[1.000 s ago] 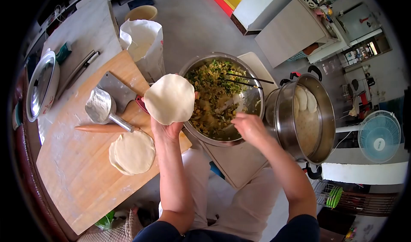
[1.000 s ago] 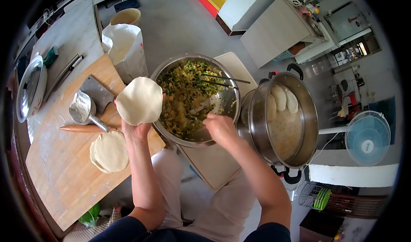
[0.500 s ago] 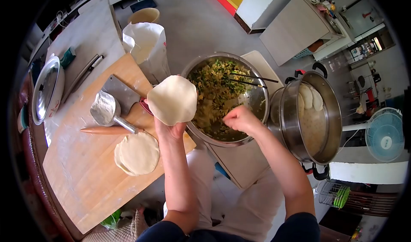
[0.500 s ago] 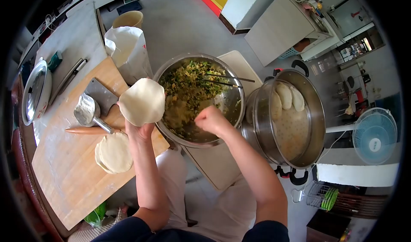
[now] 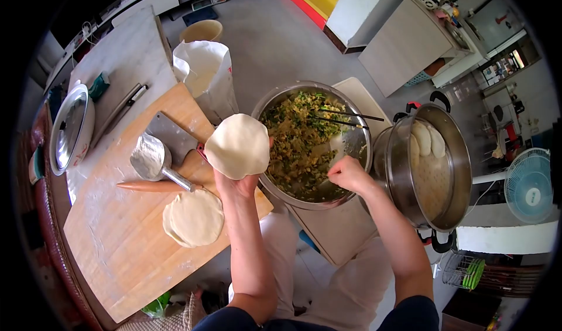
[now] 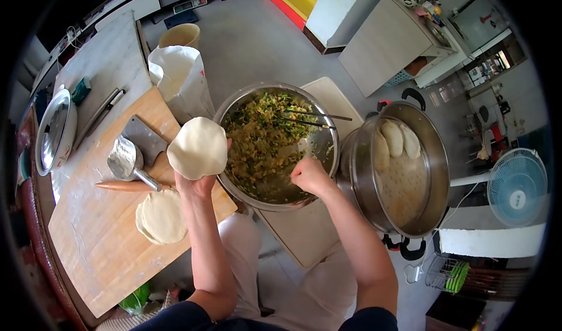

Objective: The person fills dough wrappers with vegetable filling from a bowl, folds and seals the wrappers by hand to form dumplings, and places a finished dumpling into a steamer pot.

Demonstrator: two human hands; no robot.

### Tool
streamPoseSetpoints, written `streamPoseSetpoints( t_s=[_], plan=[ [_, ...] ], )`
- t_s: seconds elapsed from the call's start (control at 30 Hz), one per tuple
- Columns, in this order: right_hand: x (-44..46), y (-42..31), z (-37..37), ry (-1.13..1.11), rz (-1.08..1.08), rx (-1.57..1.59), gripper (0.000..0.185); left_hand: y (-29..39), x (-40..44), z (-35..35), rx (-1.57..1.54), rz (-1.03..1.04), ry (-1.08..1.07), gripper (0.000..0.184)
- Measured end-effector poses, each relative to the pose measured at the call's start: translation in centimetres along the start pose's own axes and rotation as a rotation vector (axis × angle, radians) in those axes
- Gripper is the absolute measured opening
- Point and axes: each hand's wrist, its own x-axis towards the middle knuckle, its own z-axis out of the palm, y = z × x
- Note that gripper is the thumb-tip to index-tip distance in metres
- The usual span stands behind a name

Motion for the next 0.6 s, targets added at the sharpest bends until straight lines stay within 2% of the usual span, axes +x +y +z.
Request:
streamPoseSetpoints(
  t_s=[0.1, 0.27, 0.5, 0.6],
  plan=[
    [1.4, -0.9, 2.0, 0.118, 0.034, 0.17, 0.018, -0.4, -0.3, 1.2, -0.114, -0.015, -0.045, 0.038],
    [4.6, 0.5, 5.9, 0.315, 0.024, 0.387, 0.019, -0.7, 0.0, 2.1, -0.199, -0.038, -0.026, 0.036],
    [4.8, 0.9, 7.7, 0.358, -0.006, 0.742, 0.019, -1.4, 0.3, 2.3, -0.128, -0.03, -0.069, 0.035],
    [4.5, 0.6, 6.9, 0.292, 0.0, 0.899, 0.018, -1.7, 0.6, 2.1, -0.069, -0.033, -0.071, 0.033]
  ],
)
